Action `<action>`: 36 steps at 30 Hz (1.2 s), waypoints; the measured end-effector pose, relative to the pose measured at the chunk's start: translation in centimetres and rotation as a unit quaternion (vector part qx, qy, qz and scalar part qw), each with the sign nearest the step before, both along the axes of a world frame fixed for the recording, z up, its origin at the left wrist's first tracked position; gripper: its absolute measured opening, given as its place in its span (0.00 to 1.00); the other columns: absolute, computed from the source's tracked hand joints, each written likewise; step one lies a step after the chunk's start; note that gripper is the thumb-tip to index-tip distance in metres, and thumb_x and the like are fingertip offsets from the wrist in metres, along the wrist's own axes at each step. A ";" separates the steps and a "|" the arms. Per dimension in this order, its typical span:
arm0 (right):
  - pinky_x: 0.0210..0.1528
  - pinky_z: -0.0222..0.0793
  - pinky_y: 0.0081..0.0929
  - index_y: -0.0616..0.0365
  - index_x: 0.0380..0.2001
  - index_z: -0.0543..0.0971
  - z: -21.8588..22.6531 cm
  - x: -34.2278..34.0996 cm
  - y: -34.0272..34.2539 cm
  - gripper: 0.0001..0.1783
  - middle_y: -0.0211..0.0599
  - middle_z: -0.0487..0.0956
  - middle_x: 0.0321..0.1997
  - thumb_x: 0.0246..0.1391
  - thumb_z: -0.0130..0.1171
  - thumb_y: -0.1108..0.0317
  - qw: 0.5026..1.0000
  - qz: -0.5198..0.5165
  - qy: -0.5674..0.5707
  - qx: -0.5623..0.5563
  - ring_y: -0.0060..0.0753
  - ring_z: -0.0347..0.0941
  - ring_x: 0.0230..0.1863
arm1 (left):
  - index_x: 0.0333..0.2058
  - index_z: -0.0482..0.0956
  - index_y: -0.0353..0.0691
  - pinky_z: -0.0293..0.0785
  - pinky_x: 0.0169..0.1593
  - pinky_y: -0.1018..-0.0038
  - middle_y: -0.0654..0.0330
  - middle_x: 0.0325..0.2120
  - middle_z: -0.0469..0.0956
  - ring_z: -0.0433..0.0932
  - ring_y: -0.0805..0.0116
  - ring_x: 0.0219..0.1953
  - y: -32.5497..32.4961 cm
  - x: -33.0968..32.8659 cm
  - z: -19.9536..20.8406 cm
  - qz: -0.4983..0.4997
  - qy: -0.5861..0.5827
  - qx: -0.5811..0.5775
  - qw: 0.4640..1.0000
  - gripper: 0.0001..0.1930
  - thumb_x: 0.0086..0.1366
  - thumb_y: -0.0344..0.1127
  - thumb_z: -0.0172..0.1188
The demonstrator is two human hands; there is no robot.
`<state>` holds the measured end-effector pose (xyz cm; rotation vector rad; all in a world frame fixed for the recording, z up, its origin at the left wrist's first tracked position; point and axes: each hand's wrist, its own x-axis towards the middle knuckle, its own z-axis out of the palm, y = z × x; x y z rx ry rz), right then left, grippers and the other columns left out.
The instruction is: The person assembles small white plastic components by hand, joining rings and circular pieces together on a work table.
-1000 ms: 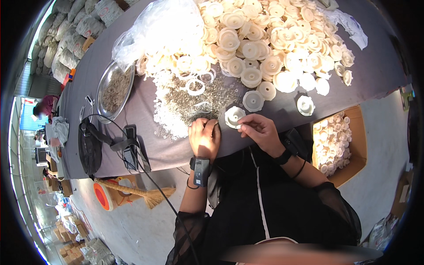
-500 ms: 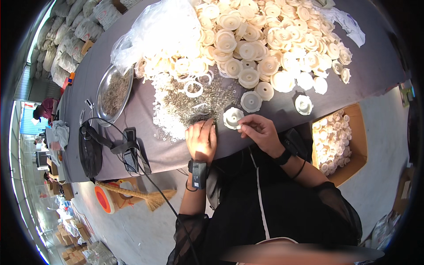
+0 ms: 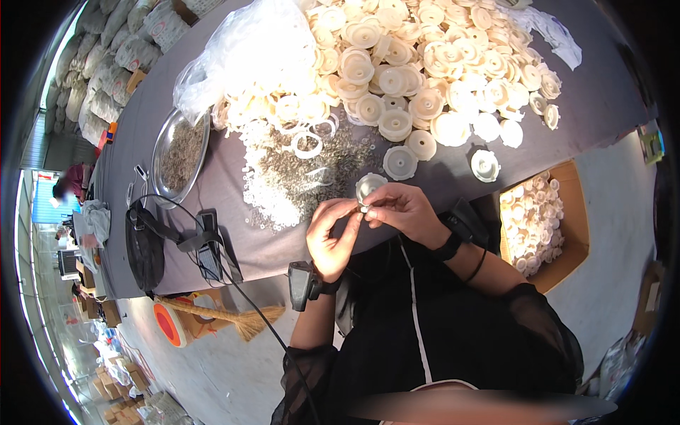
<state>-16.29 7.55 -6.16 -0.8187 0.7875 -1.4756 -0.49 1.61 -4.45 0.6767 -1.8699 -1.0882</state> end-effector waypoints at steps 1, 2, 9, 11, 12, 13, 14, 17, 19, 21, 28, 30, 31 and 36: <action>0.37 0.72 0.19 0.65 0.37 0.74 0.5 -0.2 0.0 0.08 0.35 0.77 0.34 0.52 0.54 0.77 1.000 -0.009 -0.013 0.018 0.22 0.74 0.33 | 0.41 0.75 0.34 0.71 0.43 0.76 0.56 0.34 0.76 0.75 0.70 0.38 0.1 -0.1 -0.1 -0.009 0.024 0.057 0.998 0.14 0.53 0.19 0.58; 0.38 0.72 0.19 0.65 0.36 0.74 0.7 -0.5 -0.1 0.08 0.35 0.77 0.34 0.51 0.55 0.77 0.999 -0.017 -0.026 0.036 0.22 0.74 0.33 | 0.41 0.75 0.34 0.71 0.43 0.76 0.56 0.34 0.76 0.75 0.70 0.38 0.1 -0.3 -0.1 -0.010 0.024 0.056 0.998 0.14 0.53 0.19 0.58; 0.38 0.71 0.21 0.65 0.38 0.74 0.0 -2.2 0.4 0.09 0.37 0.76 0.34 0.52 0.54 0.77 0.997 -0.066 0.038 -0.022 0.25 0.74 0.33 | 0.45 0.71 0.32 0.71 0.45 0.78 0.54 0.38 0.77 0.76 0.68 0.40 -1.8 -4.9 1.3 -0.091 0.050 0.132 0.986 0.15 0.57 0.21 0.54; 0.37 0.70 0.18 0.65 0.37 0.74 -0.2 -2.8 0.6 0.08 0.35 0.76 0.32 0.53 0.53 0.77 0.988 -0.151 0.011 -0.035 0.22 0.72 0.32 | 0.45 0.71 0.32 0.71 0.44 0.76 0.53 0.37 0.76 0.77 0.65 0.39 -3.1 -6.8 2.3 -0.094 -0.018 0.053 0.994 0.16 0.56 0.23 0.56; 0.37 0.70 0.18 0.65 0.37 0.74 -0.2 -3.2 0.8 0.08 0.35 0.76 0.32 0.53 0.53 0.77 0.987 -0.155 0.011 -0.035 0.22 0.72 0.32 | 0.44 0.71 0.31 0.71 0.43 0.75 0.51 0.37 0.76 0.77 0.62 0.38 -4.0 -7.6 2.8 -0.093 -0.084 -0.028 0.992 0.16 0.55 0.25 0.58; 0.36 0.69 0.19 0.65 0.37 0.74 -0.1 -3.8 0.9 0.08 0.35 0.76 0.31 0.53 0.52 0.77 0.986 -0.161 -0.002 -0.039 0.22 0.72 0.31 | 0.44 0.71 0.31 0.70 0.44 0.73 0.49 0.38 0.75 0.76 0.59 0.40 -5.2 -8.6 2.8 -0.046 -0.094 -0.032 0.994 0.18 0.54 0.26 0.58; 0.36 0.69 0.19 0.65 0.37 0.74 -0.2 -4.2 1.2 0.08 0.35 0.76 0.31 0.53 0.52 0.77 0.985 -0.168 -0.015 -0.041 0.23 0.72 0.30 | 0.45 0.70 0.31 0.70 0.45 0.71 0.47 0.39 0.75 0.75 0.55 0.41 -6.6 -9.6 2.6 -0.001 -0.105 -0.034 0.994 0.19 0.53 0.28 0.59; 0.35 0.69 0.20 0.64 0.39 0.73 -0.1 -4.4 1.4 0.08 0.35 0.76 0.31 0.54 0.51 0.76 0.987 -0.151 -0.035 -0.048 0.24 0.72 0.29 | 0.47 0.67 0.29 0.65 0.50 0.64 0.45 0.42 0.72 0.71 0.51 0.45 -12.1 -12.0 1.7 0.101 -0.085 -0.198 0.971 0.20 0.56 0.29 0.56; 0.35 0.69 0.20 0.64 0.39 0.73 0.1 -4.1 1.3 0.08 0.35 0.76 0.31 0.55 0.51 0.76 0.989 -0.136 -0.045 -0.049 0.24 0.72 0.30 | 0.46 0.68 0.28 0.64 0.51 0.60 0.44 0.42 0.71 0.69 0.47 0.46 -14.7 -13.2 1.3 0.131 -0.087 -0.208 0.965 0.19 0.56 0.32 0.55; 0.37 0.70 0.25 0.64 0.40 0.73 -0.2 -4.3 1.4 0.09 0.38 0.76 0.32 0.55 0.49 0.75 0.987 -0.152 -0.021 -0.040 0.30 0.74 0.31 | 0.44 0.69 0.29 0.63 0.52 0.61 0.46 0.43 0.71 0.67 0.47 0.48 -15.6 -14.3 1.3 0.099 -0.175 -0.197 0.960 0.18 0.56 0.32 0.55; 0.40 0.70 0.22 0.65 0.43 0.72 -0.1 -4.9 1.2 0.11 0.37 0.76 0.34 0.55 0.50 0.77 0.986 -0.155 -0.041 -0.046 0.27 0.74 0.35 | 0.32 0.74 0.41 0.57 0.54 0.61 0.56 0.35 0.75 0.69 0.55 0.45 -15.4 -13.7 -0.3 0.131 -0.236 -0.378 0.886 0.10 0.48 0.30 0.59; 0.40 0.70 0.26 0.64 0.41 0.72 -0.1 -4.9 1.0 0.10 0.39 0.76 0.33 0.54 0.49 0.78 0.986 -0.163 -0.022 -0.038 0.30 0.74 0.34 | 0.31 0.74 0.41 0.58 0.52 0.63 0.58 0.33 0.75 0.70 0.56 0.43 -14.7 -13.1 0.4 0.142 -0.190 -0.333 0.913 0.10 0.47 0.30 0.60; 0.40 0.70 0.26 0.64 0.41 0.72 -0.2 -4.9 0.9 0.10 0.39 0.76 0.33 0.54 0.49 0.78 0.986 -0.164 -0.021 -0.037 0.30 0.74 0.34 | 0.31 0.74 0.41 0.58 0.51 0.65 0.58 0.30 0.75 0.71 0.56 0.40 -14.5 -13.0 0.6 0.142 -0.173 -0.337 0.915 0.09 0.48 0.30 0.60; 0.40 0.69 0.25 0.64 0.41 0.72 0.1 -4.6 0.7 0.10 0.38 0.76 0.33 0.54 0.50 0.77 0.987 -0.152 -0.036 -0.037 0.30 0.73 0.33 | 0.33 0.74 0.39 0.64 0.44 0.66 0.56 0.27 0.75 0.73 0.58 0.33 -14.2 -11.7 1.4 0.160 -0.216 -0.184 0.945 0.09 0.51 0.29 0.58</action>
